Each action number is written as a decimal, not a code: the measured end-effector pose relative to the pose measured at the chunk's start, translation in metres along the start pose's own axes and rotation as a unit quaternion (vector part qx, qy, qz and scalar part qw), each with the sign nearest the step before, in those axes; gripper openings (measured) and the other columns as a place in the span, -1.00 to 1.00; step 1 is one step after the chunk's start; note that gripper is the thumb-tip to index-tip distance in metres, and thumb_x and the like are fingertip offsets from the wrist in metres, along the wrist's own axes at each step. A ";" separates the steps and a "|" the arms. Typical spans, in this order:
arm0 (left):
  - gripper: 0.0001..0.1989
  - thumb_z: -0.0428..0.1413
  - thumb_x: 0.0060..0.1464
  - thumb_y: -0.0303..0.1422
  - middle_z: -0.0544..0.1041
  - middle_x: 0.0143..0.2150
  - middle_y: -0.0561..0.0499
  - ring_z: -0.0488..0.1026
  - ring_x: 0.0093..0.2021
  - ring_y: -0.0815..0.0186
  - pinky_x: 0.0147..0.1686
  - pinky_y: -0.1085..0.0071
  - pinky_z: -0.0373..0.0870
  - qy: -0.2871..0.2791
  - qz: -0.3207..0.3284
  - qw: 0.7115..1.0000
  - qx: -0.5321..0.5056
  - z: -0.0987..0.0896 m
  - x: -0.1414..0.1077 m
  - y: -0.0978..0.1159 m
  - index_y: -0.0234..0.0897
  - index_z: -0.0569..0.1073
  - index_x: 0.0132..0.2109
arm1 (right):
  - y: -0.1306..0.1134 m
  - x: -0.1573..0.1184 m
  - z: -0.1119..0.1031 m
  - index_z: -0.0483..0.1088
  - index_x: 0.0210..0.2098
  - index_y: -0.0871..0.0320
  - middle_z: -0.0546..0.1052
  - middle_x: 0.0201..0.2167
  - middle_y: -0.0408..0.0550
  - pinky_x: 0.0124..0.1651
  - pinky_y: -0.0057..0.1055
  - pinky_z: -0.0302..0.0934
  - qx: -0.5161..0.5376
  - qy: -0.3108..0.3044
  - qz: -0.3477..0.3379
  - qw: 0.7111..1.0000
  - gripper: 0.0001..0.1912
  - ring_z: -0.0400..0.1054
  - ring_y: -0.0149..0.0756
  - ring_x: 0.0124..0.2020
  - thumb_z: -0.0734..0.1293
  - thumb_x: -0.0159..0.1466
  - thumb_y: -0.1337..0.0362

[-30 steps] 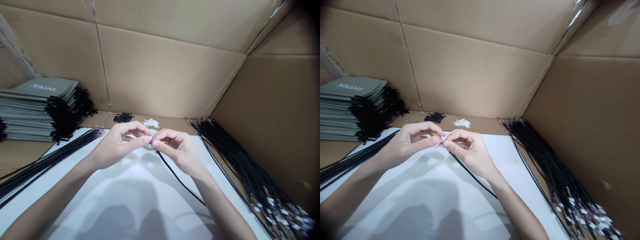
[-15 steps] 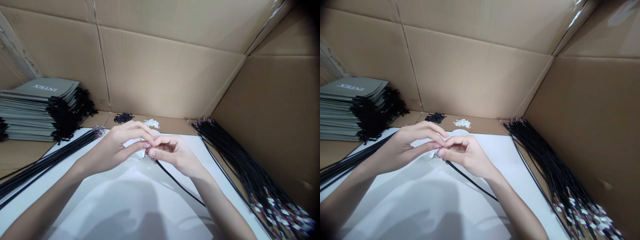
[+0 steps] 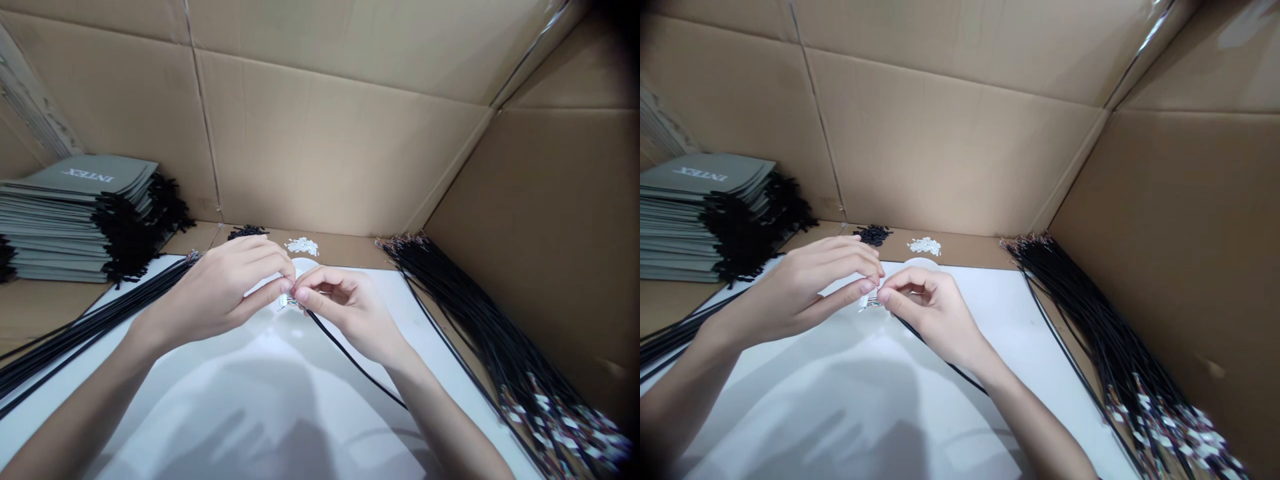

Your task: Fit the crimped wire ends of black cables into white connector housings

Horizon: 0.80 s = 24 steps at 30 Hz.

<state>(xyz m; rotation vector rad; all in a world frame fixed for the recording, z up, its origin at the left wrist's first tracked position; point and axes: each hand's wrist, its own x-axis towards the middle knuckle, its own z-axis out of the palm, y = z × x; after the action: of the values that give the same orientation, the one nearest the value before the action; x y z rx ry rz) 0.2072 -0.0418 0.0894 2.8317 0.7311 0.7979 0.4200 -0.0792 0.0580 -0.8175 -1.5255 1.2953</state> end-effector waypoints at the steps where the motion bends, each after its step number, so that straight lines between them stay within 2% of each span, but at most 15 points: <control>1: -0.86 -0.02 0.37 -0.37 0.51 -0.10 0.06 0.40 -0.02 0.27 0.02 0.34 0.22 -0.002 0.000 1.000 0.005 0.000 0.000 -0.001 -0.19 0.42 -0.15 | 0.000 0.000 0.001 0.52 -0.34 0.14 0.52 -0.35 -0.13 -0.26 -0.41 0.21 -0.008 0.004 -0.011 1.000 -0.86 0.32 -0.40 -0.33 0.40 0.32 0.23; 7: -0.82 -0.06 0.40 -0.34 0.51 -0.15 0.08 0.40 -0.10 0.30 -0.07 0.37 0.22 -0.017 -0.016 1.000 0.001 -0.001 0.000 -0.002 -0.20 0.39 -0.19 | 0.003 -0.002 0.007 0.51 -0.33 0.12 0.58 -0.30 -0.12 -0.16 -0.39 0.27 -0.121 0.077 -0.091 0.986 -0.92 0.43 -0.34 -0.23 0.39 0.31 0.32; 10: -0.80 -0.06 0.40 -0.33 0.51 -0.15 0.09 0.39 -0.14 0.32 -0.11 0.39 0.22 -0.022 -0.029 0.999 -0.034 -0.002 0.001 0.000 -0.20 0.41 -0.20 | 0.003 -0.004 0.008 0.50 -0.34 0.12 0.57 -0.31 -0.13 -0.16 -0.37 0.27 -0.158 0.088 -0.115 0.977 -0.92 0.42 -0.34 -0.23 0.38 0.32 0.34; 13: -0.79 -0.07 0.40 -0.28 0.52 -0.13 0.12 0.41 -0.13 0.34 -0.13 0.42 0.23 -0.013 -0.091 0.991 -0.092 -0.004 0.000 0.003 -0.17 0.45 -0.14 | 0.003 -0.004 0.007 0.48 -0.34 0.12 0.55 -0.34 -0.14 -0.16 -0.36 0.27 -0.171 0.092 -0.126 0.973 -0.90 0.41 -0.35 -0.26 0.37 0.33 0.34; 15: -0.76 -0.07 0.40 -0.21 0.53 -0.14 0.15 0.42 -0.16 0.37 -0.17 0.46 0.24 -0.008 -0.153 0.978 -0.142 -0.007 0.000 0.006 -0.12 0.47 -0.11 | 0.002 -0.003 0.007 0.48 -0.34 0.12 0.55 -0.34 -0.14 -0.15 -0.37 0.27 -0.173 0.093 -0.131 0.972 -0.90 0.41 -0.35 -0.25 0.36 0.33 0.34; 17: -0.78 -0.01 0.37 -0.16 0.54 -0.16 0.18 0.44 -0.19 0.39 -0.22 0.49 0.26 -0.030 -0.198 0.958 -0.207 -0.009 0.000 0.007 -0.08 0.49 -0.10 | 0.003 -0.003 0.006 0.48 -0.34 0.12 0.56 -0.33 -0.14 -0.15 -0.38 0.27 -0.176 0.097 -0.137 0.970 -0.90 0.41 -0.36 -0.24 0.36 0.33 0.35; 20: -0.85 0.13 0.27 -0.15 0.54 -0.21 0.18 0.43 -0.24 0.40 -0.27 0.52 0.28 -0.068 -0.218 0.929 -0.291 -0.011 0.001 0.008 -0.07 0.52 -0.14 | 0.003 -0.003 0.005 0.46 -0.35 0.11 0.54 -0.34 -0.18 -0.19 -0.42 0.26 -0.187 0.103 -0.147 0.966 -0.90 0.39 -0.39 -0.27 0.36 0.32 0.37; 24: -0.90 0.21 0.19 -0.22 0.53 -0.26 0.16 0.42 -0.26 0.40 -0.30 0.52 0.26 -0.051 -0.239 0.905 -0.347 -0.007 0.006 0.007 -0.12 0.55 -0.23 | -0.002 -0.005 0.001 0.43 -0.37 0.11 0.52 -0.36 -0.20 -0.21 -0.44 0.24 -0.227 0.093 -0.160 0.956 -0.88 0.37 -0.42 -0.31 0.36 0.31 0.40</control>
<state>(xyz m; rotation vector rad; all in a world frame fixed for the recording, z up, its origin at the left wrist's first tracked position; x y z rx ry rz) 0.2109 -0.0451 0.1000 1.9326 0.8592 0.6457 0.4204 -0.0844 0.0587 -0.9013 -1.7401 0.6191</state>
